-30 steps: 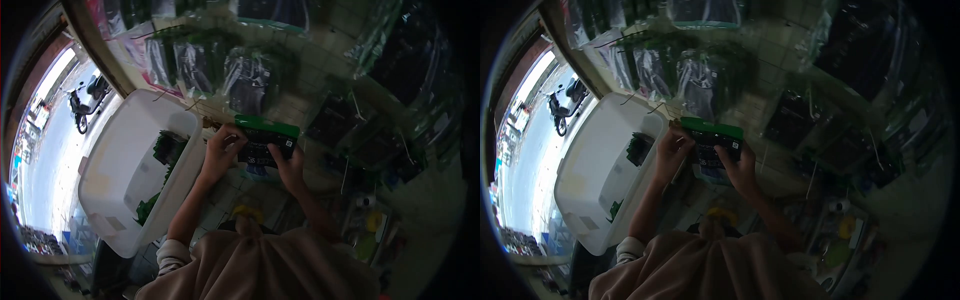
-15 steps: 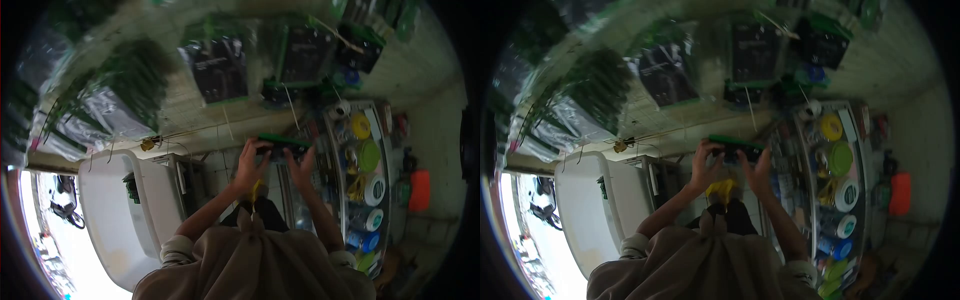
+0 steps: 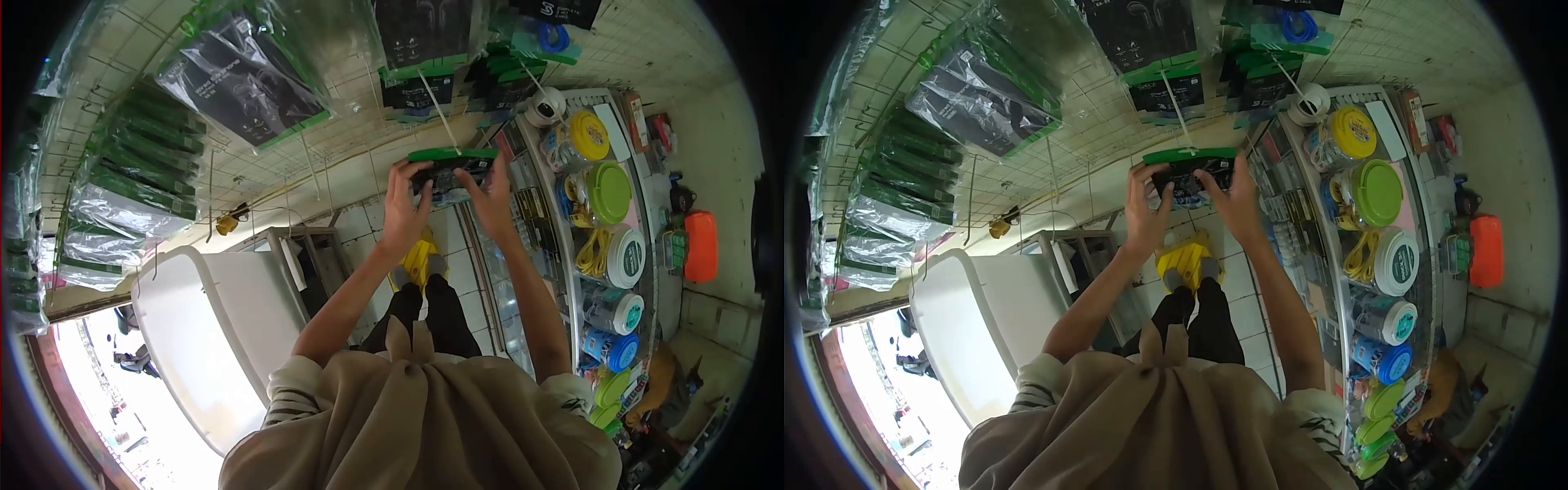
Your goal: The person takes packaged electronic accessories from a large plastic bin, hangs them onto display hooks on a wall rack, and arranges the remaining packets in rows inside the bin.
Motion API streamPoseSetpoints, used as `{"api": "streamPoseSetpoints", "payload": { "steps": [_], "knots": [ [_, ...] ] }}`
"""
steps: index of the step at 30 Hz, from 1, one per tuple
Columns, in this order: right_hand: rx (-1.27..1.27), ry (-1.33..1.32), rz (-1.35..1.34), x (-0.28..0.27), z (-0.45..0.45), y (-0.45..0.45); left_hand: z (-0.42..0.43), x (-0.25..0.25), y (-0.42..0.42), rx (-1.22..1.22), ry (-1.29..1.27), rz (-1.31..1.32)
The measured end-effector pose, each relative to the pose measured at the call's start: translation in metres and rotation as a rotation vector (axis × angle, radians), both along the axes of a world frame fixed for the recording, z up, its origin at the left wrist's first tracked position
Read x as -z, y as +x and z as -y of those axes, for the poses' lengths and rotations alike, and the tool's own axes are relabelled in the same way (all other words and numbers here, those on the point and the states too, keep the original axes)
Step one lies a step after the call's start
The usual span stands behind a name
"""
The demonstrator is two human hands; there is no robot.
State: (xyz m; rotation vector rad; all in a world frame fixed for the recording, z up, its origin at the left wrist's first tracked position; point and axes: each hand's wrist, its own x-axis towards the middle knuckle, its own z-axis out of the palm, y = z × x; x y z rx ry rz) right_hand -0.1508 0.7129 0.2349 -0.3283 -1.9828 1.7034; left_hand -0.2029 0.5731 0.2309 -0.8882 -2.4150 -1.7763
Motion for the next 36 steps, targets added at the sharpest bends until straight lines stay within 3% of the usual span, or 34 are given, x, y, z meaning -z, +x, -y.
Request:
{"api": "streamPoseSetpoints", "payload": {
  "steps": [5,12,18,21,23,25,27,28,29,30,31,32,34,35,36],
  "knots": [
    [0.014,0.239,0.058,0.006,-0.014,-0.034,-0.014,0.017,-0.026,-0.061,-0.047,-0.101],
    [-0.058,0.332,-0.052,0.032,-0.039,-0.100,-0.035,0.015,-0.069,-0.156,-0.136,-0.227],
    [0.020,0.434,-0.086,0.033,-0.046,-0.129,-0.039,0.020,-0.086,-0.091,-0.193,-0.133],
    [0.017,0.354,0.017,0.033,-0.044,-0.132,-0.037,0.016,-0.091,-0.089,-0.264,-0.106],
    [0.121,0.564,-0.064,0.050,-0.046,-0.134,-0.029,0.017,-0.086,-0.106,-0.235,-0.079],
    [0.267,0.614,-0.181,0.058,-0.040,-0.117,-0.012,0.019,-0.072,-0.113,-0.198,-0.046],
    [0.336,0.459,-0.177,0.076,-0.028,-0.087,0.021,0.031,-0.042,-0.109,-0.210,0.020],
    [0.300,0.488,-0.049,0.081,-0.022,-0.065,0.042,0.044,-0.023,-0.097,-0.232,0.079],
    [0.346,0.703,-0.045,0.113,-0.019,-0.043,0.068,0.061,-0.001,-0.089,-0.265,0.075],
    [0.257,0.534,0.112,0.163,-0.021,-0.019,0.099,0.100,0.026,-0.101,-0.254,0.082],
    [0.046,0.603,0.362,0.174,-0.018,0.014,0.128,0.125,0.058,-0.177,-0.307,0.228],
    [-0.023,0.807,0.444,0.208,-0.017,0.042,0.158,0.145,0.093,-0.264,-0.378,0.345],
    [-0.474,0.876,0.357,0.250,-0.029,0.087,0.220,0.171,0.172,-0.445,-0.398,0.506],
    [-0.761,1.005,0.460,0.243,-0.030,0.096,0.247,0.191,0.213,-0.547,-0.429,0.622],
    [-1.040,1.374,0.249,0.256,-0.038,0.103,0.267,0.209,0.261,-0.734,-0.374,0.725]
  ]
}}
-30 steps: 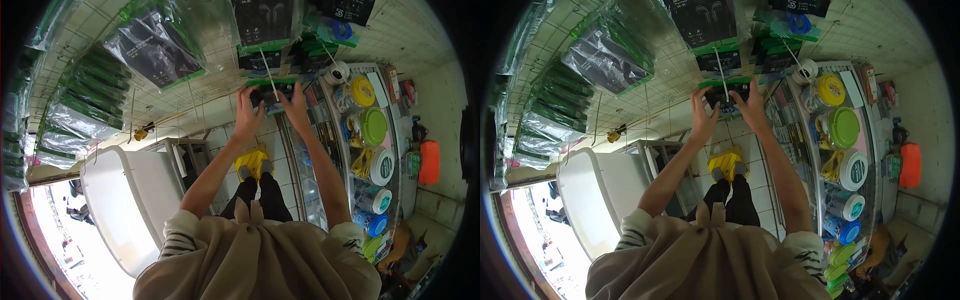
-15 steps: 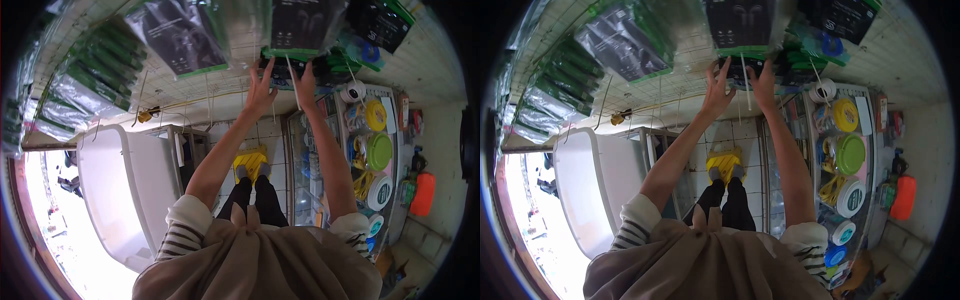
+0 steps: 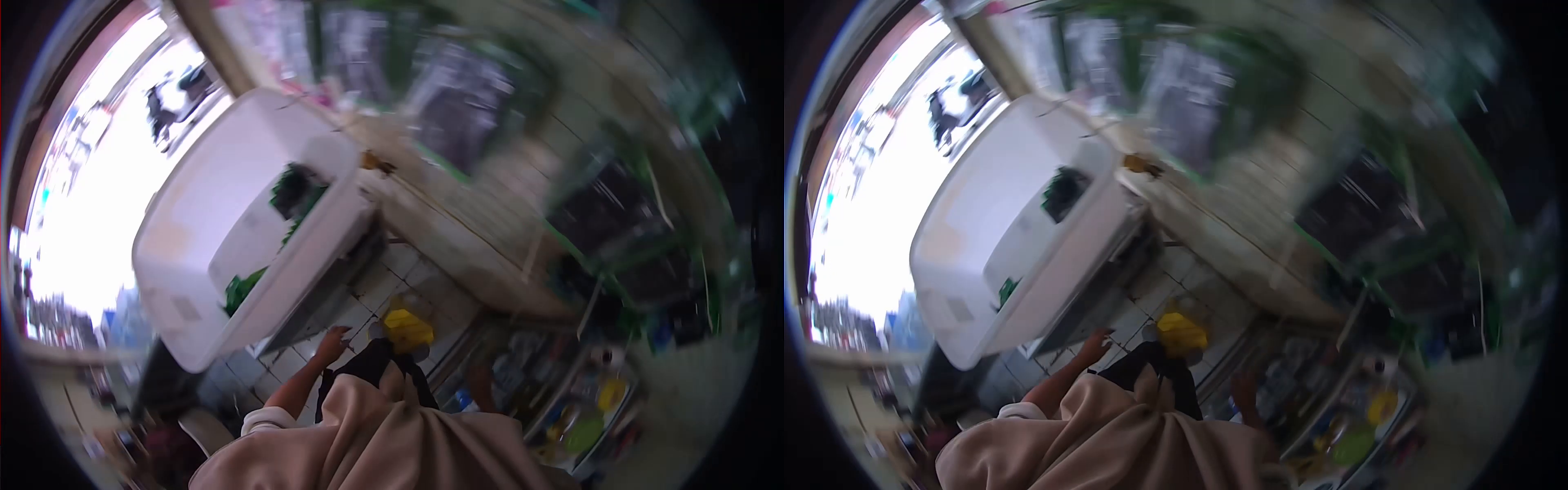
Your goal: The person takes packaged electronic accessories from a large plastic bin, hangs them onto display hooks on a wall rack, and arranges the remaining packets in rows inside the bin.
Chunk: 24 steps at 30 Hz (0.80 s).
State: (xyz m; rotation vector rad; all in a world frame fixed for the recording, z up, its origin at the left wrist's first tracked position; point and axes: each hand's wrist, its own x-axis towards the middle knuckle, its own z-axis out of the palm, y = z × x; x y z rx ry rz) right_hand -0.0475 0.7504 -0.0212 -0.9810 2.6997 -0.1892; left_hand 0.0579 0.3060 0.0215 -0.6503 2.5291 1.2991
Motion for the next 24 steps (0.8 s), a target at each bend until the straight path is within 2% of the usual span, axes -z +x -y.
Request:
{"api": "streamPoseSetpoints", "payload": {
  "steps": [2,3,5,7,8,9,10,11,12,13,15,16,19,20,22,24],
  "knots": [
    [0.033,-0.164,0.099,0.088,-0.024,0.001,0.024,-0.003,0.071,-0.317,-0.018,0.192],
    [-0.047,-0.163,0.100,0.093,-0.011,-0.019,0.032,-0.002,0.104,-0.413,-0.070,0.270],
    [-0.011,-0.078,0.607,0.100,0.019,-0.049,0.026,0.002,0.137,-0.574,-0.096,0.355],
    [-0.265,-0.360,0.407,-0.004,0.132,-0.083,0.015,-0.008,0.159,-0.687,-0.178,0.237],
    [-0.272,-0.372,0.370,-0.028,0.176,-0.096,0.014,-0.015,0.151,-0.748,-0.171,0.235],
    [-0.278,-0.382,0.332,-0.049,0.220,-0.109,0.007,-0.024,0.143,-0.781,-0.068,0.036],
    [-0.320,-0.475,0.410,-0.069,0.259,-0.117,0.001,-0.039,0.136,-0.807,0.023,-0.159],
    [-0.353,-0.567,0.496,-0.088,0.299,-0.119,-0.003,-0.056,0.126,-0.820,-0.034,-0.241],
    [-0.479,-0.626,0.474,-0.117,0.336,-0.119,-0.003,-0.076,0.114,-0.824,-0.094,-0.323],
    [-0.604,-0.687,0.448,-0.154,0.370,-0.116,-0.002,-0.102,0.106,-0.866,-0.098,-0.317],
    [-0.572,-0.830,0.664,-0.245,0.428,-0.092,0.008,-0.159,0.085,-0.880,-0.187,-0.506],
    [-0.688,-0.926,0.644,-0.268,0.454,-0.087,0.018,-0.181,0.080,-0.861,-0.288,-0.583],
    [-0.936,-1.142,0.724,-0.315,0.528,-0.075,0.059,-0.253,0.069,-0.848,-0.515,-0.798],
    [-0.969,-1.140,0.748,-0.323,0.554,-0.071,0.079,-0.273,0.066,-0.866,-0.598,-0.871],
    [-1.044,-1.123,0.734,-0.330,0.605,-0.063,0.122,-0.299,0.058,-0.940,-0.590,-0.971],
    [-1.077,-1.068,0.757,-0.317,0.656,-0.052,0.172,-0.297,0.053,-1.021,-0.489,-0.972]
  ]
}}
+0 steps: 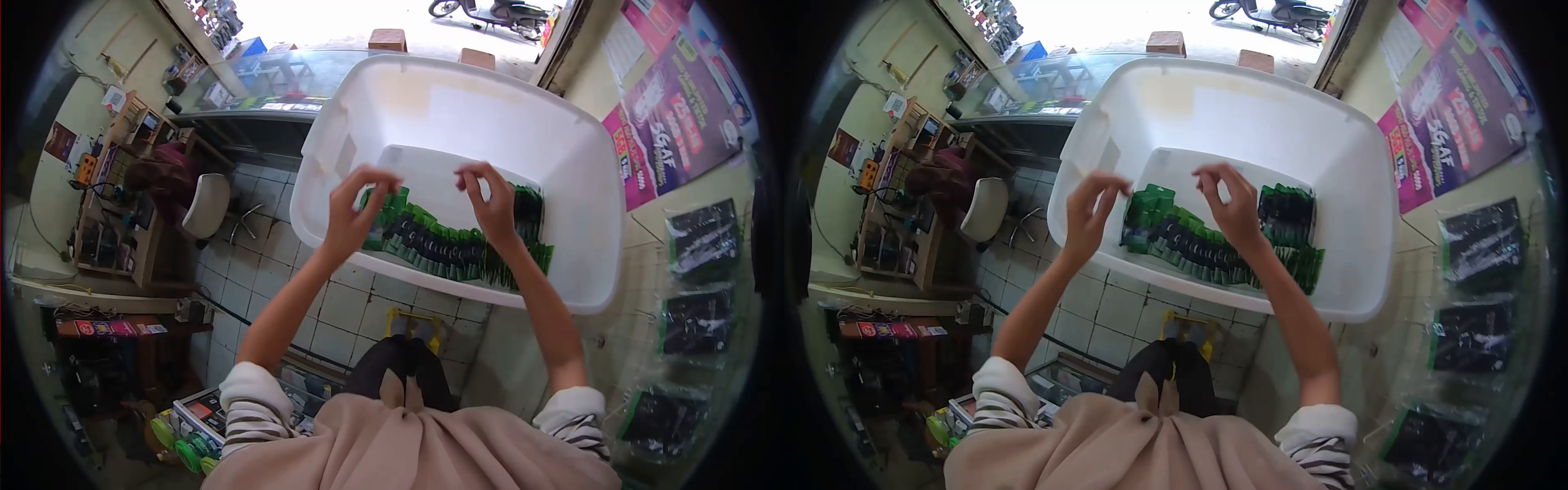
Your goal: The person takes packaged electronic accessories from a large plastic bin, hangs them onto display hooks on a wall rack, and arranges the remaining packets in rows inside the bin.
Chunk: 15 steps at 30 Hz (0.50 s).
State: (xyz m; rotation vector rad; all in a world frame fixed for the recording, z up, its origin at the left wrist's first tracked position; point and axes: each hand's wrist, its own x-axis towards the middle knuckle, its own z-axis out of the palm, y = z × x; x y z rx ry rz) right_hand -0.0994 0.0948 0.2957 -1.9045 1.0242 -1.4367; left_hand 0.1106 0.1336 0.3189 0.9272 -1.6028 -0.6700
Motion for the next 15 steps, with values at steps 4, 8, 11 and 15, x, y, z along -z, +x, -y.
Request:
{"api": "streamPoseSetpoints", "payload": {
  "steps": [4,8,11,15],
  "knots": [
    [-0.061,0.309,0.002,0.077,0.076,0.021,0.098,0.064,-0.013,-0.019,0.249,-0.157],
    [0.014,0.456,-0.098,0.206,0.120,0.036,0.158,0.179,-0.001,-0.029,0.464,0.487],
    [0.121,0.539,-0.349,0.284,0.126,0.048,0.166,0.246,0.002,0.083,0.430,1.100],
    [0.129,0.610,-0.439,0.356,0.127,0.062,0.174,0.306,-0.007,0.275,0.368,1.480]
  ]
}}
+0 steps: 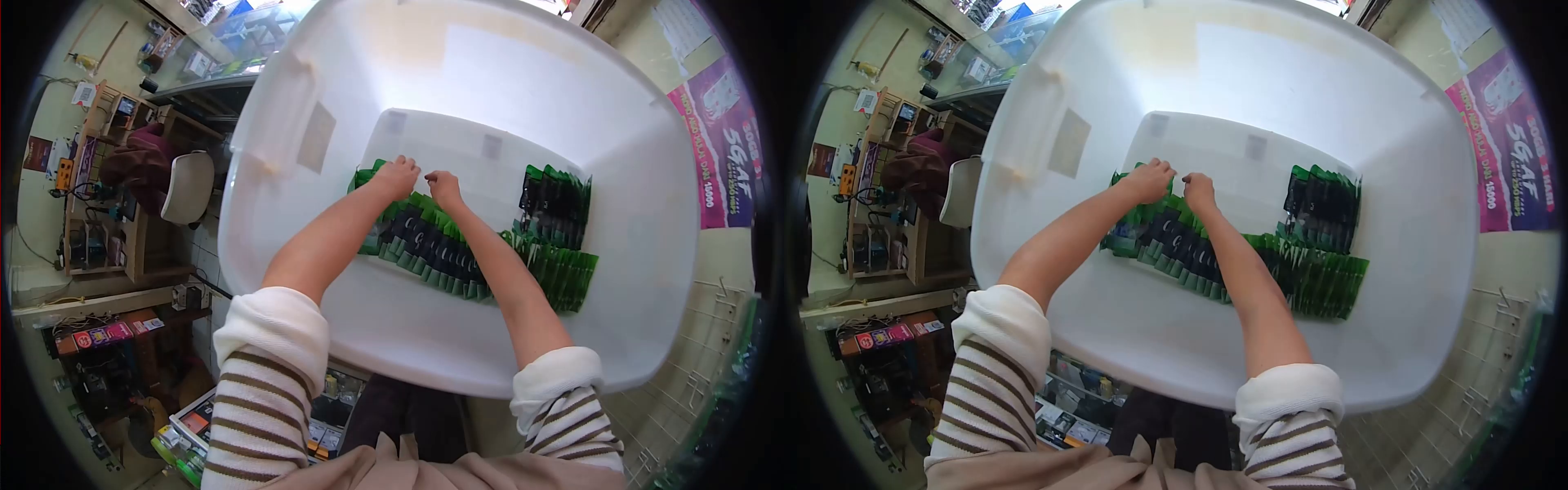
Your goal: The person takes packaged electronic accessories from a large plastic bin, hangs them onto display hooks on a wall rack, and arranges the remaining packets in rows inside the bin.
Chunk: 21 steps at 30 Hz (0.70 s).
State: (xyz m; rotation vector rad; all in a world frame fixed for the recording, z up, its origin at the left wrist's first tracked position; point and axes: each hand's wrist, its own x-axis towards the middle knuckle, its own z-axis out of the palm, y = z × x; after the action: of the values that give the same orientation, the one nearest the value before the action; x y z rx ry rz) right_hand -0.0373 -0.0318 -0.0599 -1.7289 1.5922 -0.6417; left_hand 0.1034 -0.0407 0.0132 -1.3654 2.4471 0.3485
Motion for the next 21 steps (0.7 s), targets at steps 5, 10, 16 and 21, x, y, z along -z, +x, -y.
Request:
{"api": "streamPoseSetpoints", "payload": {
  "steps": [5,10,16,21],
  "knots": [
    [-0.023,0.150,-0.008,0.049,0.010,0.017,0.021,0.051,0.006,0.111,0.057,0.089],
    [0.101,0.339,0.109,0.062,0.021,0.040,0.037,0.046,0.007,-0.152,0.222,0.053],
    [-0.032,0.332,-0.164,0.056,0.012,0.061,0.036,0.049,0.009,-0.235,0.321,0.070],
    [0.057,0.224,0.046,0.035,0.012,0.050,0.040,0.023,0.005,-0.228,0.311,0.038]
  ]
}}
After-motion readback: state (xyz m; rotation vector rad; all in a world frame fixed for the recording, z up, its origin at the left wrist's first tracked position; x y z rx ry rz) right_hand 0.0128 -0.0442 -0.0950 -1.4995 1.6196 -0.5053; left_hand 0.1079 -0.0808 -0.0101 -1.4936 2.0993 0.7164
